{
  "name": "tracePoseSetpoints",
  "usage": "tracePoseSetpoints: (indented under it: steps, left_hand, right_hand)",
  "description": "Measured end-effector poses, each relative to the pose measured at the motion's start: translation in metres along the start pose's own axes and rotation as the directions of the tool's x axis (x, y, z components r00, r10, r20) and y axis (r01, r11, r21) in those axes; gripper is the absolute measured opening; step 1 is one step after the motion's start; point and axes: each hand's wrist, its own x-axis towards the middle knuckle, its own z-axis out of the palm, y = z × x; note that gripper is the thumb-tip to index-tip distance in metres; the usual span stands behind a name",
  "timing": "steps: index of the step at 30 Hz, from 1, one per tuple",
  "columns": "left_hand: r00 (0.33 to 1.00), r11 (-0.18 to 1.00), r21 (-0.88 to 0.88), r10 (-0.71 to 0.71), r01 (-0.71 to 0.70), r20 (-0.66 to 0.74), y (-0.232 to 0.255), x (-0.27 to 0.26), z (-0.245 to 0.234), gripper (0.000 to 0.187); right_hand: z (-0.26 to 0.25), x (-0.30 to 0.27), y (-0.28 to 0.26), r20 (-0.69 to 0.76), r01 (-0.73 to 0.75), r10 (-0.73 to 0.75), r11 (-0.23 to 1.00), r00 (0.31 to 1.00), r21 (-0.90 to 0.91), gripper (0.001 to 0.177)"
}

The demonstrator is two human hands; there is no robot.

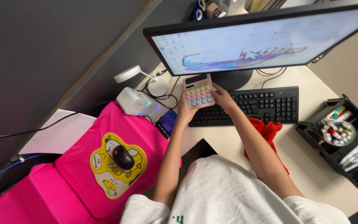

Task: The person wipes a package of photo paper with a red cloth, then places it into a black mesh organizer on the floor. They repeat this process with other paper packages. The person then moves a calculator and a computer mouse on the desk before adjusting the strap on the mesh organizer.

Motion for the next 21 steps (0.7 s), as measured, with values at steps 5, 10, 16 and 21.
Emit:
tracePoseSetpoints:
  steps: [5, 10, 16, 21]
  left_hand:
    - [0.998, 0.988, -0.145, -0.060, 0.054, -0.036, -0.001, 0.035, -0.014, 0.095]
    - [0.996, 0.969, -0.234, -0.082, 0.077, -0.015, -0.022, 0.062, -0.015, 0.096]
    - [0.998, 0.987, -0.157, -0.042, 0.033, -0.050, -0.044, 0.072, 0.002, 0.095]
    - [0.991, 0.993, -0.096, 0.064, -0.075, -0.117, -0.042, 0.075, -0.001, 0.102]
  right_hand:
    - [-0.006, 0.065, 0.027, 0.035, 0.020, -0.020, 1.000, 0.999, 0.004, 0.057]
    - [0.010, 0.080, 0.010, 0.055, 0.048, -0.044, 0.996, 0.998, -0.081, 0.053]
    - [0.016, 0.093, 0.020, -0.151, 0.037, -0.116, 0.893, 0.982, -0.449, 0.046]
    - [0.013, 0.096, 0.036, -0.130, 0.178, -0.362, 0.700, 0.923, -0.691, 0.047]
